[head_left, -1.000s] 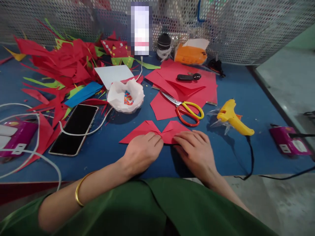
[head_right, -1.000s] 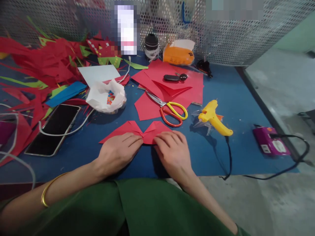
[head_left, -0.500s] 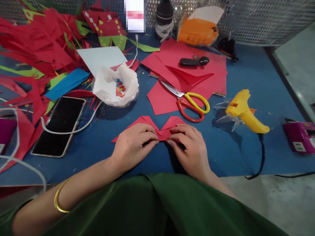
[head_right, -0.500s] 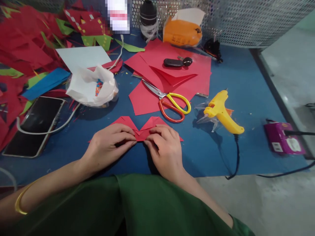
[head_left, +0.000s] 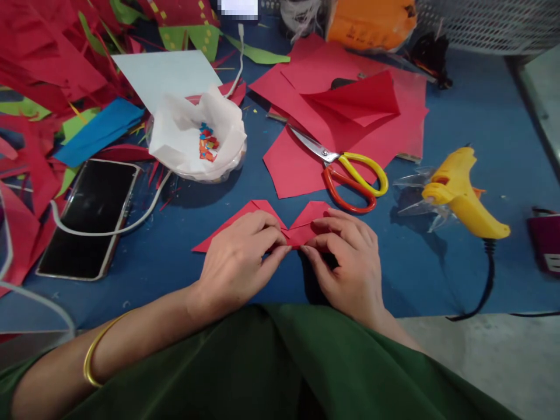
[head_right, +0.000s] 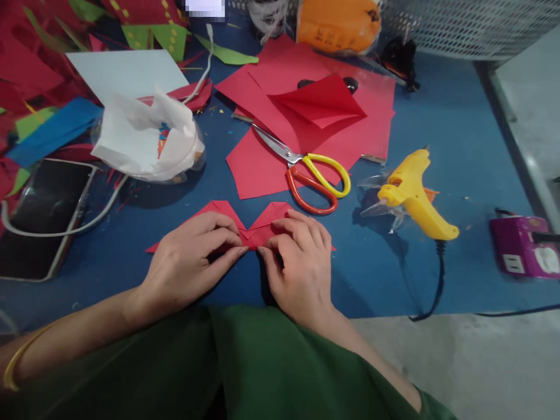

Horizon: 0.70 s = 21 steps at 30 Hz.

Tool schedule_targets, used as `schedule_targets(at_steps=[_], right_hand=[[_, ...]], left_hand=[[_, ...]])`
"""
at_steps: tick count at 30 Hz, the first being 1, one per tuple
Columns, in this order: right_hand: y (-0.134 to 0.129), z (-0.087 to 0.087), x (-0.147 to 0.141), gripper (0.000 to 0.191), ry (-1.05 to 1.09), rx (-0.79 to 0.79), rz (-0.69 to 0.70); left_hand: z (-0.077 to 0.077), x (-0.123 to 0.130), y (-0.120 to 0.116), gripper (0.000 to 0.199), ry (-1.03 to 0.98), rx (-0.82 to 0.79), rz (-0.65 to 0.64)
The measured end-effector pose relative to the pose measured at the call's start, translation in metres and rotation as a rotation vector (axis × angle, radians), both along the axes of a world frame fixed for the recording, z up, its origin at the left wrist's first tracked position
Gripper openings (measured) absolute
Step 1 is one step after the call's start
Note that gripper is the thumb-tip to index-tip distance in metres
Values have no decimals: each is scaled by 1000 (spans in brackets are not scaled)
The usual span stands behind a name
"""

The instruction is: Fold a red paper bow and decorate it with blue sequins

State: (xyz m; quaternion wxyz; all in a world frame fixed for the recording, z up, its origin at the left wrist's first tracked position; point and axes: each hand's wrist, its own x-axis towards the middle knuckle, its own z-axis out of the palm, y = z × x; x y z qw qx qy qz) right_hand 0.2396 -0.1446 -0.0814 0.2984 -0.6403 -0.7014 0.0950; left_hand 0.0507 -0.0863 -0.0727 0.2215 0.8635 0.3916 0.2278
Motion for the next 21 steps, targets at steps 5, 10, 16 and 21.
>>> schedule_targets(at_steps=[5,10,16,21], right_hand=[[-1,-2,3,11,-8,2,-7],[-4,-3,8,13,8,-8,-21],[-4,-2,9,13,-7,-15,-29],[-1,-1,5,12,-3,-24,25]], left_hand=[[-1,-1,1,12,0,-7,-16],[-1,-2,1,10,1,-32,-15],[-2,-1,2,11,-3,-43,-15],[-2,-1,2,11,5,-51,-12]])
